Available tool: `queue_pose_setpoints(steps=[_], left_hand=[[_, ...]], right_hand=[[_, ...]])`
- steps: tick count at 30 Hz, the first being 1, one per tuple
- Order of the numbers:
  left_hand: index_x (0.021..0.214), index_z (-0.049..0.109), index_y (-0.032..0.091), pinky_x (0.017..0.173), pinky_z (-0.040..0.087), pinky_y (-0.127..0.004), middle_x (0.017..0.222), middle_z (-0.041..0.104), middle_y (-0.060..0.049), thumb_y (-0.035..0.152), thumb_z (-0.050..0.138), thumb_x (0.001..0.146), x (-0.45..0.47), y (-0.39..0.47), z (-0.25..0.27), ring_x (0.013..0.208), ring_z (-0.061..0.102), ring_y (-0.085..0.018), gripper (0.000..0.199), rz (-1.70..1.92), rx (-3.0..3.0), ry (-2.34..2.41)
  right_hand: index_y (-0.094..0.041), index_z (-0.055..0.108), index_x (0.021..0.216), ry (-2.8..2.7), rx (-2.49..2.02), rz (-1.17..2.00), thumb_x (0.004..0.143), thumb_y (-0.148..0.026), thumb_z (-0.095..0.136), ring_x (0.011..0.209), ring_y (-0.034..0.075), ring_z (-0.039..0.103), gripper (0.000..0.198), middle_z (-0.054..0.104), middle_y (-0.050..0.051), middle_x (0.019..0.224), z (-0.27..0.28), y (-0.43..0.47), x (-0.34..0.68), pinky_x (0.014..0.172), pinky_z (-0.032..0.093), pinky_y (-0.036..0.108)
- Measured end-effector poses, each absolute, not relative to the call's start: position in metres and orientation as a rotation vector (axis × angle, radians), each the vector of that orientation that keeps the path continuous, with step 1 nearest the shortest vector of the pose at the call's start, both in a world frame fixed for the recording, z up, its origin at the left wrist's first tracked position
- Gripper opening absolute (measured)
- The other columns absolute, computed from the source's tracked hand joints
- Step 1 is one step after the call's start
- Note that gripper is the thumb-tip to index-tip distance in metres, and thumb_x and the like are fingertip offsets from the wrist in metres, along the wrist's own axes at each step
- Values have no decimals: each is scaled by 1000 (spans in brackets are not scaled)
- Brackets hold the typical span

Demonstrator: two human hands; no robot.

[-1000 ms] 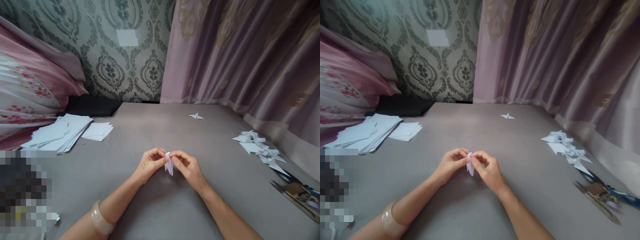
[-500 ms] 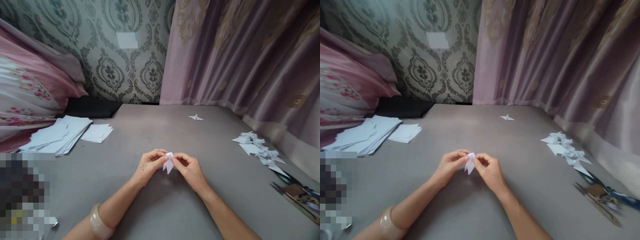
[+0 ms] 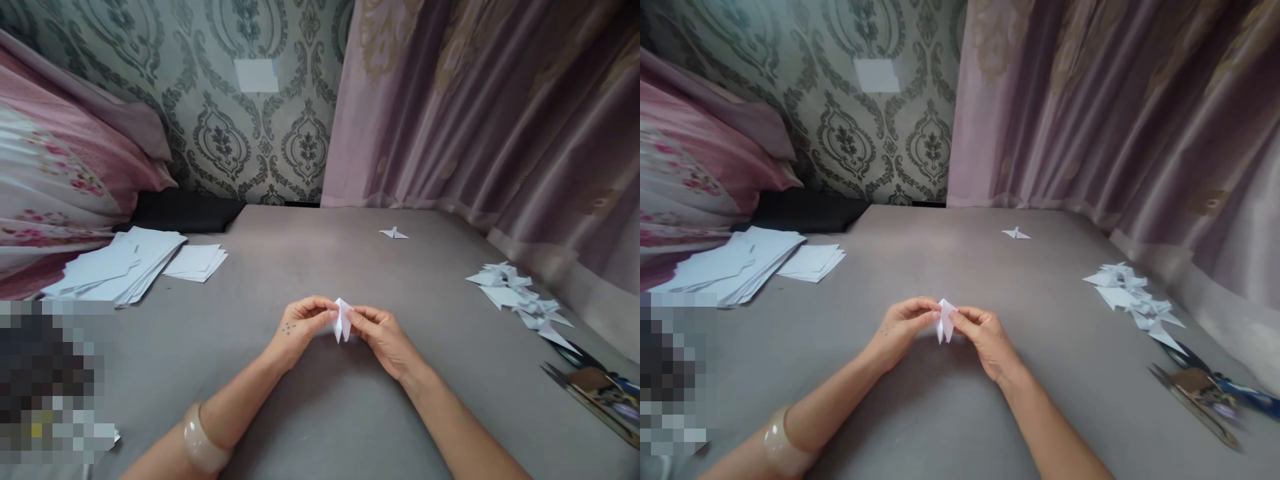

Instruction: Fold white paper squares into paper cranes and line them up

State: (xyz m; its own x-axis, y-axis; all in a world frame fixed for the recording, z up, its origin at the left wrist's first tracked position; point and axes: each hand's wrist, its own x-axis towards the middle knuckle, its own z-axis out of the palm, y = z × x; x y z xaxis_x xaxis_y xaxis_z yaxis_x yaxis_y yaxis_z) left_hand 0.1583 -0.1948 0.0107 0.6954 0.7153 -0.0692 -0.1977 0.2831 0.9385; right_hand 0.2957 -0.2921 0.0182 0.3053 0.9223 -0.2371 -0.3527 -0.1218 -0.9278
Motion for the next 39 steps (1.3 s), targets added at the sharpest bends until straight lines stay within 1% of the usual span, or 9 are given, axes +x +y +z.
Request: queue_pose_setpoints(steps=[4,8,14,19,26,30,32,35,39], left_hand=[[82,69,15,76,46,-26,80,68,-3,25,76,67,160,-197,10,76,61,-14,19,633,1138,523],[74,68,14,82,46,-28,84,67,-4,25,74,68,160,-199,12,84,61,-16,14,692,1198,528],[83,66,16,85,46,-30,98,64,-5,26,73,70,158,-201,16,93,60,-18,17,651,1192,486],[78,61,15,81,46,-28,92,64,-3,25,77,67,161,-203,12,84,60,-14,21,665,1115,471],[75,64,15,76,45,-25,83,68,-3,29,75,69,159,-200,12,77,60,-13,19,674,1138,559],[76,67,15,79,46,-26,84,69,-3,29,76,68,160,-200,13,79,61,-13,19,662,1122,562],[77,69,15,80,46,-27,82,69,-3,32,73,72,160,-200,12,79,61,-14,19,666,1123,555],[79,70,13,81,47,-30,78,69,-5,39,65,79,159,-200,11,77,62,-16,26,645,1129,519],[80,68,14,75,47,-27,76,68,-3,32,75,70,159,-201,13,71,61,-13,22,605,1105,550]], right_hand=[[-20,75,83,-664,-1286,1126,70,-39,74,91,18,60,23,70,5,90,15,-292,296,87,42,31],[-21,74,76,-713,-1359,996,69,-40,74,96,19,60,21,66,6,102,13,-290,294,87,44,31],[-19,70,73,-1000,-1519,509,77,-34,66,86,18,62,15,63,6,90,11,-291,287,82,47,32],[-20,67,74,-1087,-1531,354,79,-28,63,84,16,61,10,62,4,88,12,-292,283,80,47,30],[-18,67,72,-900,-1461,597,77,-35,66,81,16,62,17,63,5,89,15,-291,287,75,49,28],[-19,69,80,-878,-1419,737,76,-37,68,79,17,62,18,66,4,86,19,-292,287,76,48,30],[-20,70,83,-849,-1402,843,75,-38,69,78,18,62,20,68,4,82,20,-292,287,77,48,31],[-18,71,79,-688,-1319,1012,73,-41,71,77,18,62,24,69,5,78,21,-292,289,79,47,32],[-16,72,75,-490,-1174,1229,69,-44,74,69,15,60,29,68,4,73,19,-291,291,72,48,29]])
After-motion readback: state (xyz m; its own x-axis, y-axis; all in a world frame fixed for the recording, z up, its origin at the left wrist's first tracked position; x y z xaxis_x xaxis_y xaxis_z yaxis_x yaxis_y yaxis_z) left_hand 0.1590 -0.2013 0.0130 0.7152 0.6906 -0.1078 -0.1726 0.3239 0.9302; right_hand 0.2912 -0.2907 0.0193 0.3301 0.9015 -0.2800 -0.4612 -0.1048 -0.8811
